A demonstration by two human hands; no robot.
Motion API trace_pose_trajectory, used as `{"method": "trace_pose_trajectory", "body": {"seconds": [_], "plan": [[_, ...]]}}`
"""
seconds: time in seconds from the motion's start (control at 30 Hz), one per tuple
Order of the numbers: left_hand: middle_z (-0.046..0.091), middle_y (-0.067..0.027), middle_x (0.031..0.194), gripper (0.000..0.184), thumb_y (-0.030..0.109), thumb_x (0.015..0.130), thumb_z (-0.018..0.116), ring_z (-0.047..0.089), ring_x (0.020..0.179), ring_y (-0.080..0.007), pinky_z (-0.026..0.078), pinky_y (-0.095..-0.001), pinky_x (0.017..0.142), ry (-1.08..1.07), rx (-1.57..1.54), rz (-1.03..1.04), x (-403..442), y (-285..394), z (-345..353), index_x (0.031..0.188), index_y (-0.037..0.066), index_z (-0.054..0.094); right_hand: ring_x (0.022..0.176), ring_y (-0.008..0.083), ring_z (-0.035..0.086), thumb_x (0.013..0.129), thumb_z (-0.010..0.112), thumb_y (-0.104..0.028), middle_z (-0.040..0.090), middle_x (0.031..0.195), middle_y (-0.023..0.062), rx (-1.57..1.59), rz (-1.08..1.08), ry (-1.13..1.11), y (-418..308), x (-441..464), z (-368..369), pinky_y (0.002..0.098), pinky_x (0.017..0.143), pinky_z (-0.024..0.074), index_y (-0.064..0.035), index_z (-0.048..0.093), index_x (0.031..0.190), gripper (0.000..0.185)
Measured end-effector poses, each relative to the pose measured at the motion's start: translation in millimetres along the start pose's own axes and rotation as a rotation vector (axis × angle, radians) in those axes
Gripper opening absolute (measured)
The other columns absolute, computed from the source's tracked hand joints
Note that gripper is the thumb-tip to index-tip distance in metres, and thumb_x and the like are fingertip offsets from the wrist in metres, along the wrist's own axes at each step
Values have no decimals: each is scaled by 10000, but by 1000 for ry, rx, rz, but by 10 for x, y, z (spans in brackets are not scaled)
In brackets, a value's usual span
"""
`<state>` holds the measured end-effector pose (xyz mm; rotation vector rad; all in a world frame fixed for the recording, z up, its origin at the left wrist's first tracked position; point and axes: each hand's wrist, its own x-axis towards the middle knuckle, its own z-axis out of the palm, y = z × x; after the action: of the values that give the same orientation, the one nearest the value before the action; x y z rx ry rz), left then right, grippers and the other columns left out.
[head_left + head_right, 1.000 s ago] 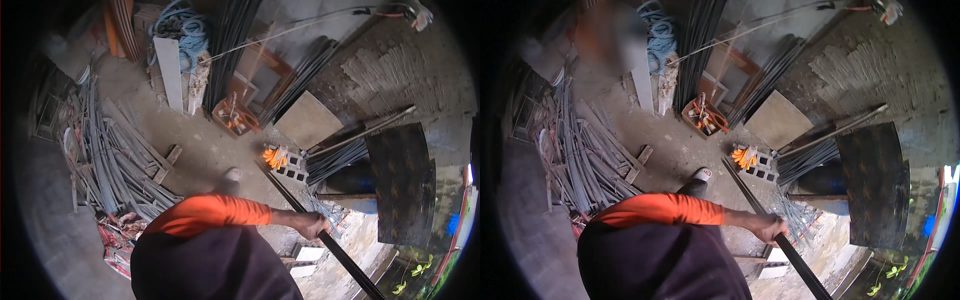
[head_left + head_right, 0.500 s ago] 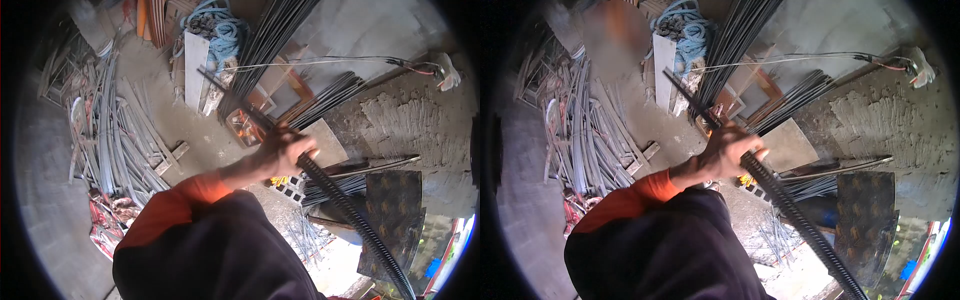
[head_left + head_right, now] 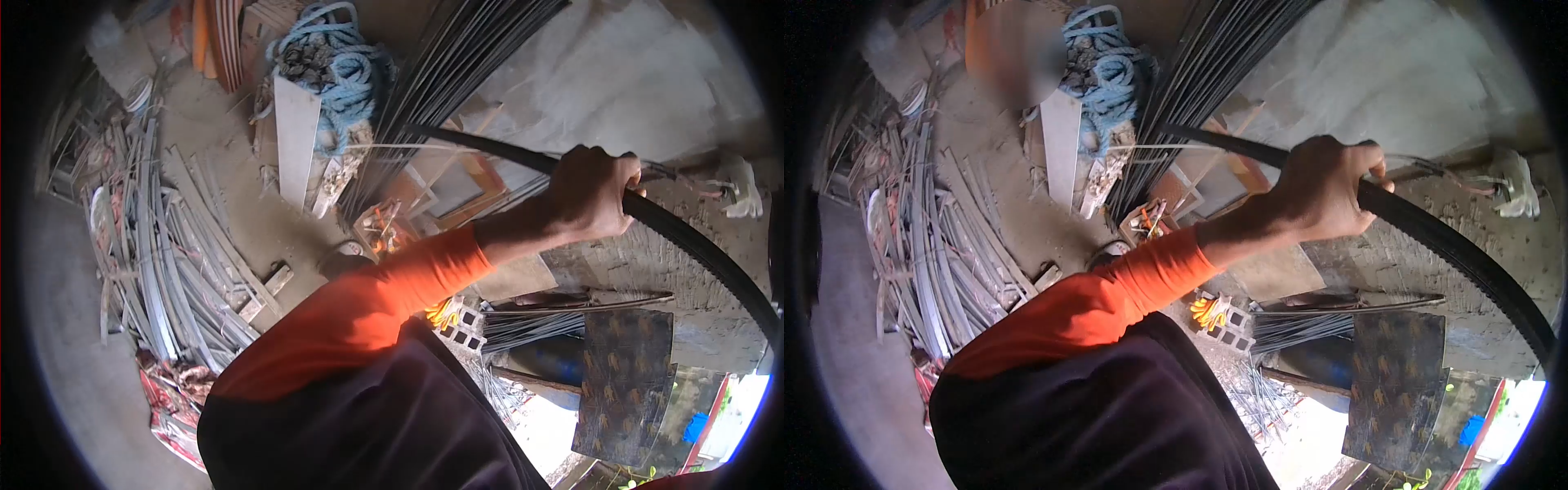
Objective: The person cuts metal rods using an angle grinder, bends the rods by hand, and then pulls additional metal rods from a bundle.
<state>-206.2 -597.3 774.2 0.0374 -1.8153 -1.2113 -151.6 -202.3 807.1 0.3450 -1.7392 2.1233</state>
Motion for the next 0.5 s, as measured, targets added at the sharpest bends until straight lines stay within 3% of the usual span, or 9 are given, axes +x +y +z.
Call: {"method": "trace_pose_trajectory", "body": {"seconds": [0.13,0.23,0.4,0.5], "plan": [[690,-121,670,184,178,724,778,711,664,-316,556,-412,664,-76,-90,-102,391,-555,-98,867,87,707,512,153,493,1022,563,-310,520,598,28,-63,8,9,94,241,781,341,517,460,-96,557,689,396],[711,-141,715,167,172,731,759,715,689,-331,560,-417,688,-102,-101,-321,650,-941,-108,866,86,710,513,151,491,1017,575,-303,518,599,27,-104,-1,-7,87,509,1277,340,518,460,-97,556,685,391],[726,-154,783,128,156,752,741,725,749,-335,568,-420,712,137,-68,-308,642,-1868,-15,847,74,717,516,148,488,1007,595,-291,516,601,25,-141,3,-110,196,1119,2069,337,521,459,-100,556,678,384],[722,-160,785,119,167,760,736,724,765,-351,565,-425,700,150,28,-384,465,-2389,-49,834,77,712,517,146,487,1002,608,-285,514,601,24,-123,13,-185,429,1425,2560,336,522,459,-101,556,673,380]]}}
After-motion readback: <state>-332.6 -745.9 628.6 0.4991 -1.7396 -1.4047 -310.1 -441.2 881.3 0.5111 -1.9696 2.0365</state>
